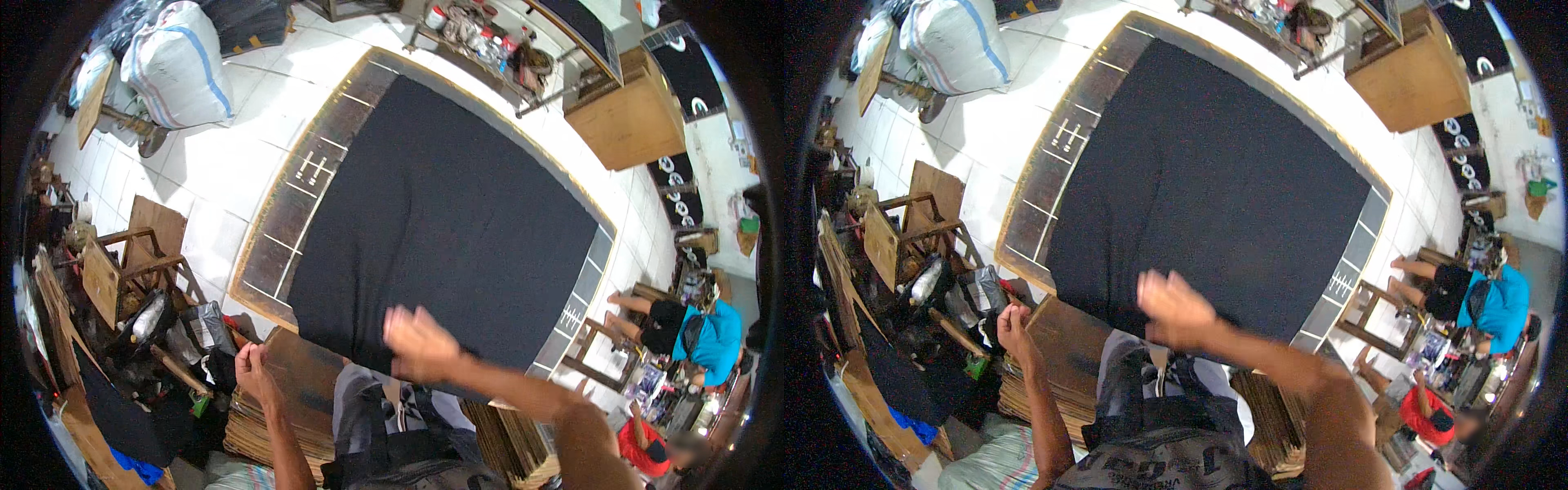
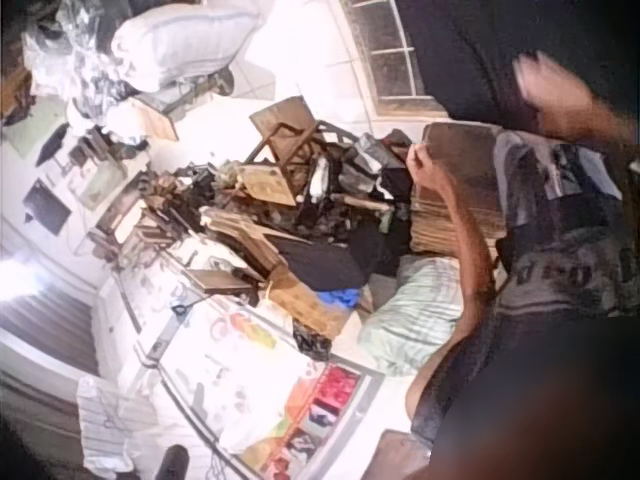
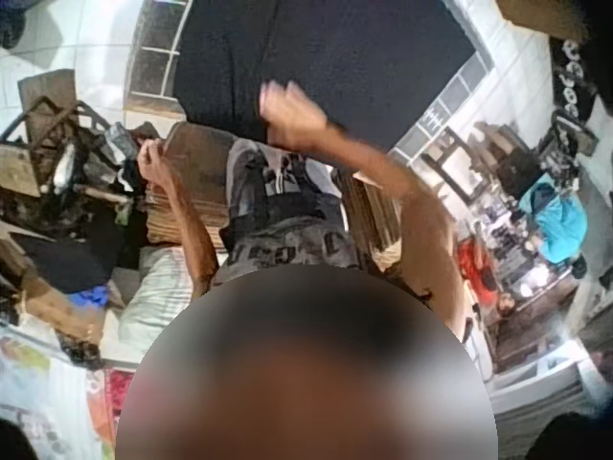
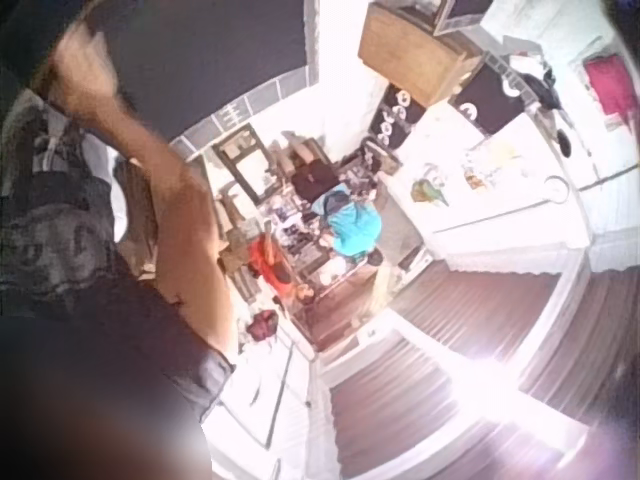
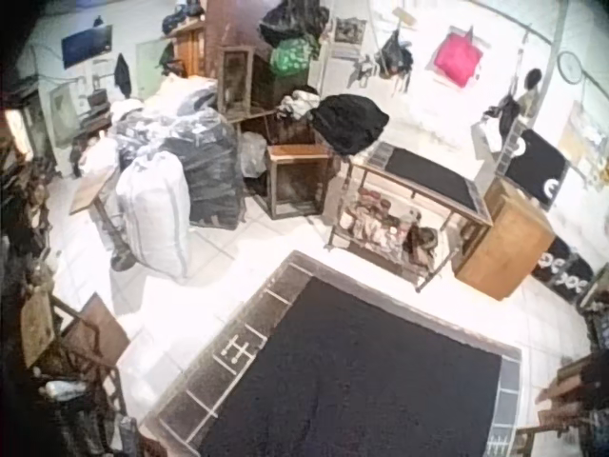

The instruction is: The person lays a piece of black fabric on a gridded cutting board, smooths it flat, and uses a rotary cutter to trim the edges. They repeat this process with a second piece of fabric, aligning it with the grid before cutting.

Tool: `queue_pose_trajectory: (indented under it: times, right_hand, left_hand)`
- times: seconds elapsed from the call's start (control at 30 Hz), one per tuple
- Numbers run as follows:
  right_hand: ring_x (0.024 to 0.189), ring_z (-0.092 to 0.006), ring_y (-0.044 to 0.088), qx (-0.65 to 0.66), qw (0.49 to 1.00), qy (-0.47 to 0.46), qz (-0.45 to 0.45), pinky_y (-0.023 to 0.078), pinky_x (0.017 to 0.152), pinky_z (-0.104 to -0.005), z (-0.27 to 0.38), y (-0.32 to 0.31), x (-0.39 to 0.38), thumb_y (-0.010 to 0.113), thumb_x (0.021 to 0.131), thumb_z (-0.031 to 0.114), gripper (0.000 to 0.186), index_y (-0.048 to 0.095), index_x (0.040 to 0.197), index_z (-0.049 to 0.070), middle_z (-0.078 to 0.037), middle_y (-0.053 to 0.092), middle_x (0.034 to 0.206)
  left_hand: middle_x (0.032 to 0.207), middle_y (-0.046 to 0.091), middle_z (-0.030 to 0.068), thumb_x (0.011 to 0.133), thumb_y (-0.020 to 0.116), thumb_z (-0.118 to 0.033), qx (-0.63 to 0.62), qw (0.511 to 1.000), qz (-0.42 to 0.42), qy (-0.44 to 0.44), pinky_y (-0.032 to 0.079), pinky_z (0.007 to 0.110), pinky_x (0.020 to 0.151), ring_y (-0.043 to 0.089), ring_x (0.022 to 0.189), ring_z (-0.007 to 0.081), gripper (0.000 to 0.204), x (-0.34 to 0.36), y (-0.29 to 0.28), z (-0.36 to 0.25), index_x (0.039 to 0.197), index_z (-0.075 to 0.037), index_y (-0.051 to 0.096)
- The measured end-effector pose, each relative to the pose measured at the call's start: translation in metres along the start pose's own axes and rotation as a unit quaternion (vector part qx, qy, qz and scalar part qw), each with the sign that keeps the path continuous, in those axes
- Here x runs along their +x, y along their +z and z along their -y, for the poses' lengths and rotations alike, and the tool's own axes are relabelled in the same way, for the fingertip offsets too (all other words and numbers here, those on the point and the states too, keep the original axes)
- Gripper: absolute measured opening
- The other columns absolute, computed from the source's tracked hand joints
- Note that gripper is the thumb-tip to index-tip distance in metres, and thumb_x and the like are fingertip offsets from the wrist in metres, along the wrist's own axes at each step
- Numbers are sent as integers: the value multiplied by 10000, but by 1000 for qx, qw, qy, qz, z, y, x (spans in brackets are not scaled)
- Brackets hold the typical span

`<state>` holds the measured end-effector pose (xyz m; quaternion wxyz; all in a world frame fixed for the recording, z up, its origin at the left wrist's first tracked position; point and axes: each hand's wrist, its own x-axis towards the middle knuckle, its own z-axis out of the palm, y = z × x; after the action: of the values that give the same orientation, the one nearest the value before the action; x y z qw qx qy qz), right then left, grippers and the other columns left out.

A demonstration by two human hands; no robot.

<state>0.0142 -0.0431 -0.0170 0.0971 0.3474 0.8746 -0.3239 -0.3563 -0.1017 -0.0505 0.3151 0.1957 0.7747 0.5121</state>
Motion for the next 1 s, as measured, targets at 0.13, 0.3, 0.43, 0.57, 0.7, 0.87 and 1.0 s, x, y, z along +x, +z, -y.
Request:
queue_pose_trajectory:
  times: [0.13, 0.3, 0.43, 0.57, 0.7, 0.87, 1.0]
  right_hand:
    - [1481, -385, 303, 118, 989, -94, 1, 237, 1222, -514, 8, 55, -17, 684, 860, 421, 798, 421, 1451, -46, -252, 342, 1567]
    - [1509, -417, 225, -117, 928, 200, -292, 175, 1229, -543, -184, -70, 85, 488, 999, 394, 736, 279, 1514, -88, -283, 235, 1614]
    - [1504, -389, 249, -187, 954, 161, -170, 212, 1215, -536, -92, -55, 65, 502, 963, 519, 823, 328, 1495, -85, -265, 287, 1596]
    - [1432, -350, 391, 111, 989, -73, 64, 289, 1187, -516, 23, -36, -1, 640, 884, 560, 851, 393, 1506, 35, -193, 397, 1556]
    - [1513, -379, 230, -104, 963, 248, 35, 219, 1211, -534, -78, -130, 28, 625, 896, 449, 862, 317, 1488, -97, -261, 280, 1597]
    - [1529, -380, 191, -136, 940, 279, -145, 137, 1228, -554, -106, -114, 22, 430, 996, 472, 769, 256, 1547, -35, -227, 217, 1640]
    - [1538, -354, 191, -31, 991, 107, 78, 165, 1215, -582, -83, -88, -21, 426, 986, 551, 830, 238, 1565, -13, -218, 181, 1656]
  left_hand:
    - [945, 673, 64, 954, 650, -54, 86, 988, 34, 120, 518, 292, 831, 641, 895, 154, 151, 27, 48, -43, 1060, 49, 682]
    - [905, 700, 92, 915, 698, -77, 109, 960, 127, 223, 500, 289, 810, 655, 861, 166, 126, 39, 154, -88, 999, 14, 718]
    - [880, 706, 39, 922, 697, -86, 45, 977, 144, 149, 499, 261, 746, 630, 806, 104, 121, 52, 182, -108, 994, 6, 729]
    - [900, 715, 34, 932, 707, -113, 54, 980, 118, 151, 503, 255, 752, 635, 814, 104, 144, 67, 170, -102, 1013, 3, 735]
    - [921, 717, 35, 935, 704, -101, 46, 980, 137, 139, 500, 254, 764, 644, 843, 106, 133, 75, 166, -87, 1012, 3, 734]
    - [960, 718, 49, 931, 704, -93, 39, 979, 146, 138, 497, 255, 801, 643, 887, 113, 145, 71, 179, -86, 1018, 20, 726]
    - [938, 705, 40, 941, 694, -78, 25, 976, 171, 130, 497, 253, 794, 640, 869, 113, 140, 70, 185, -94, 1040, 18, 718]
